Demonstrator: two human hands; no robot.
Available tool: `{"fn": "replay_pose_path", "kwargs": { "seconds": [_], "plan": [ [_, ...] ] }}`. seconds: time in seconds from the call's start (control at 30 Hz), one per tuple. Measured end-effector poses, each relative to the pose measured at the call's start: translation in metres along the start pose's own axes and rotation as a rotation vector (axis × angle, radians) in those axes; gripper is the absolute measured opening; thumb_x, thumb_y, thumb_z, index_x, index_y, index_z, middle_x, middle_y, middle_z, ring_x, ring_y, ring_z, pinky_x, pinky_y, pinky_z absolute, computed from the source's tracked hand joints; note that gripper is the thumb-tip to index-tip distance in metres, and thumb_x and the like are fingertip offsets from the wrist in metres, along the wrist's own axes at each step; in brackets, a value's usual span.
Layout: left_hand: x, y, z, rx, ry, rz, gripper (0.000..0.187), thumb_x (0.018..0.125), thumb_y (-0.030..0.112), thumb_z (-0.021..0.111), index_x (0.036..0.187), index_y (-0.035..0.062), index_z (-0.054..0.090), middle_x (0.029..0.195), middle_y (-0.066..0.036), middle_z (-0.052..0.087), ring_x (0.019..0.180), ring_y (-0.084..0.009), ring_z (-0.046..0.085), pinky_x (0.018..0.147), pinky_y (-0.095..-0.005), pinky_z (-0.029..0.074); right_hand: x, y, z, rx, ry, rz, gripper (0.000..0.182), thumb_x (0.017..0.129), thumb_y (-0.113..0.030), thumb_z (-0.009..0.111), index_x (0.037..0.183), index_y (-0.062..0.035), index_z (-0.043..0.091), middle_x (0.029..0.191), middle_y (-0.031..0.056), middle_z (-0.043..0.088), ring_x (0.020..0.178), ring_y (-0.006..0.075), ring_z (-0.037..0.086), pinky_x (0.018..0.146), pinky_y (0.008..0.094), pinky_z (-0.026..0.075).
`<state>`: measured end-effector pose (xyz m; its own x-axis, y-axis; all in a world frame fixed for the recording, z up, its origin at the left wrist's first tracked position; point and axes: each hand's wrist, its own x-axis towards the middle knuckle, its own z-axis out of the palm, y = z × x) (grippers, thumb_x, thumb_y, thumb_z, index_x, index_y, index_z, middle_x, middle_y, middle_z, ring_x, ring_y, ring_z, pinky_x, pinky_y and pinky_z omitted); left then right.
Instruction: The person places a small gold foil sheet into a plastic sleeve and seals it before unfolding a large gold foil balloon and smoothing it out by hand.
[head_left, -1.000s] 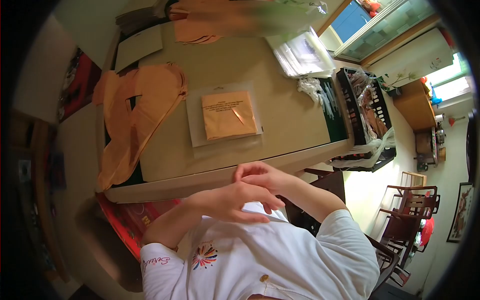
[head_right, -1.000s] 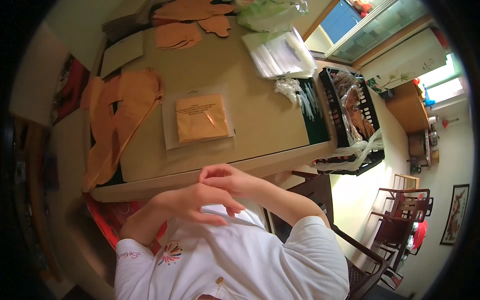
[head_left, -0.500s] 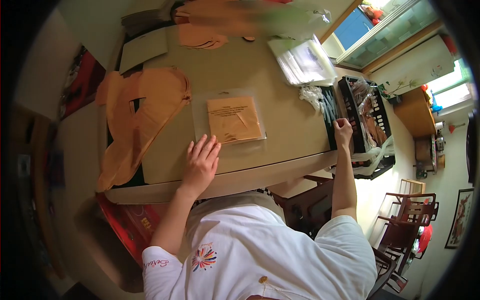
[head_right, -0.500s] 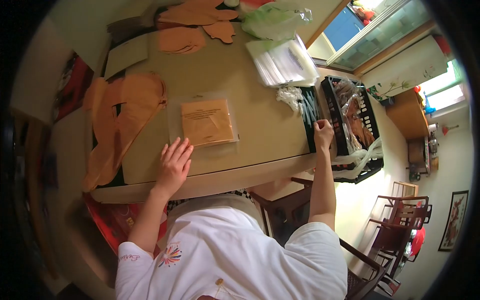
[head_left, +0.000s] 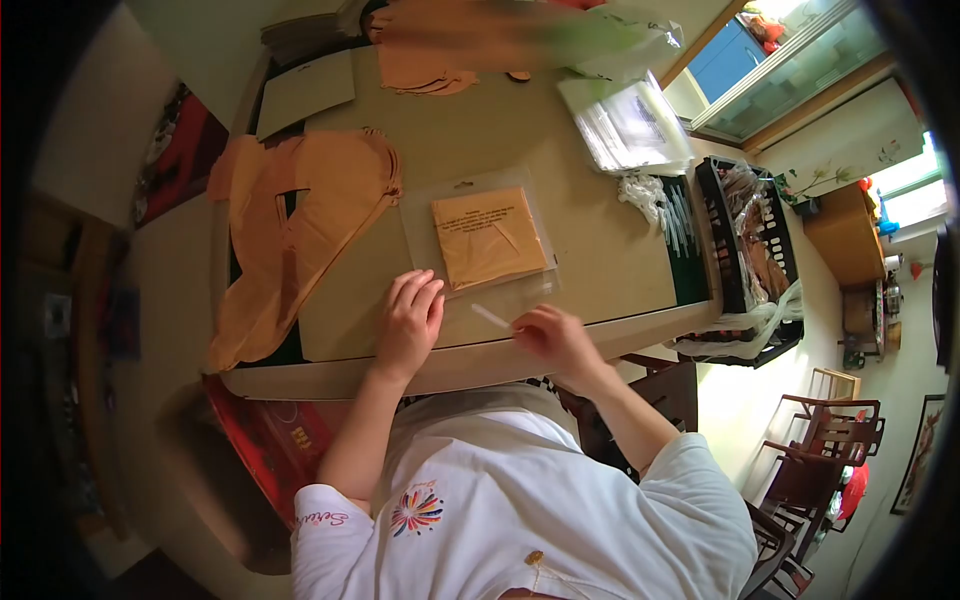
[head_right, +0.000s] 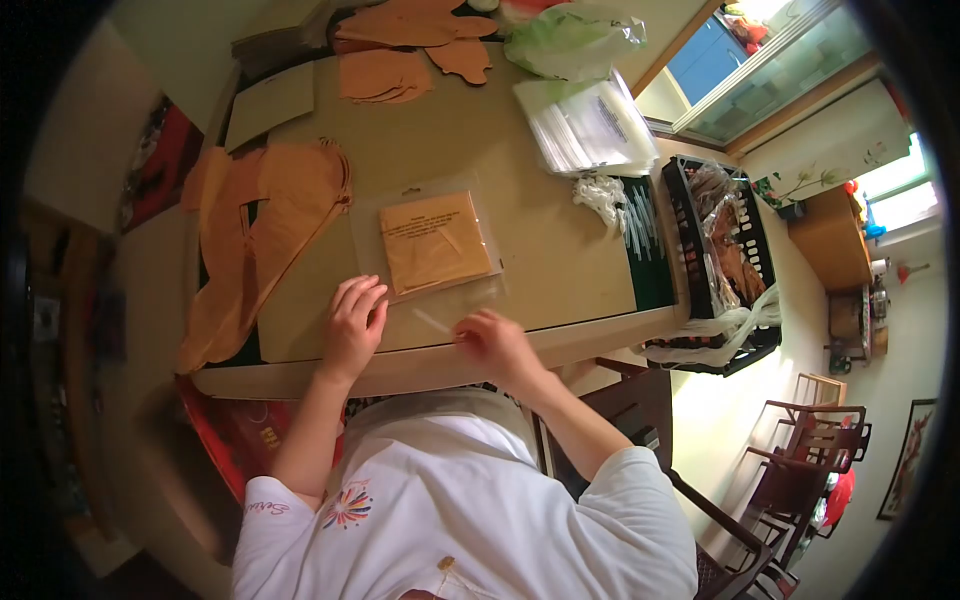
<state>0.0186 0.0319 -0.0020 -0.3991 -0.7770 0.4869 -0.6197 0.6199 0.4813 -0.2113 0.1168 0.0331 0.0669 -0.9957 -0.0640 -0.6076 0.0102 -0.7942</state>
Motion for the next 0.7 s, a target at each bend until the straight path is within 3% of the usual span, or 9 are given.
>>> {"fn": "replay_pose_path", "kwargs": {
  "seconds": [0.27,0.37,0.57,0.7],
  "plan": [
    [-0.001,0.001,0.003,-0.033,0.078,-0.004,0.022,0.077,0.000,0.069,0.098,0.0040,0.064,0.105,-0.011,0.065,0.103,-0.0294,0.061,0.089,-0.0390,0.051,0.016,-0.020,0.037,0.000,0.054,0.006,0.015,0.082,-0.010,0.067,0.096,-0.0047,0.065,0.081,0.0112,0.062,0.072,0.0249,0.064,0.065,0.0337,0.051],
    [-0.003,-0.001,0.003,-0.045,0.051,-0.004,0.025,0.077,0.003,0.070,0.101,0.0039,0.064,0.108,-0.012,0.064,0.105,-0.0303,0.060,0.091,-0.0402,0.050,0.034,-0.020,0.061,0.000,0.183,-0.058,0.018,0.083,-0.012,0.066,0.099,-0.0052,0.060,0.081,0.0133,0.061,0.072,0.0294,0.063,0.065,0.0382,0.050],
    [-0.002,0.006,-0.008,-0.049,-0.056,-0.037,0.040,0.074,0.011,0.074,0.111,0.0055,0.060,0.118,-0.011,0.058,0.113,-0.0305,0.054,0.096,-0.0418,0.045,0.042,-0.035,0.051,0.172,0.255,-0.114,0.013,0.086,-0.004,0.064,0.098,-0.0031,0.061,0.077,0.0101,0.062,0.066,0.0261,0.061,0.062,0.0329,0.050],
    [0.001,0.007,-0.001,0.006,-0.052,-0.054,0.043,0.075,0.014,0.074,0.114,0.0057,0.058,0.115,-0.010,0.057,0.113,-0.0290,0.053,0.096,-0.0406,0.043,0.040,-0.016,0.026,-0.052,0.295,-0.179,0.013,0.084,-0.002,0.064,0.097,-0.0033,0.062,0.085,0.0097,0.062,0.072,0.0253,0.061,0.063,0.0324,0.050]
  ]
}}
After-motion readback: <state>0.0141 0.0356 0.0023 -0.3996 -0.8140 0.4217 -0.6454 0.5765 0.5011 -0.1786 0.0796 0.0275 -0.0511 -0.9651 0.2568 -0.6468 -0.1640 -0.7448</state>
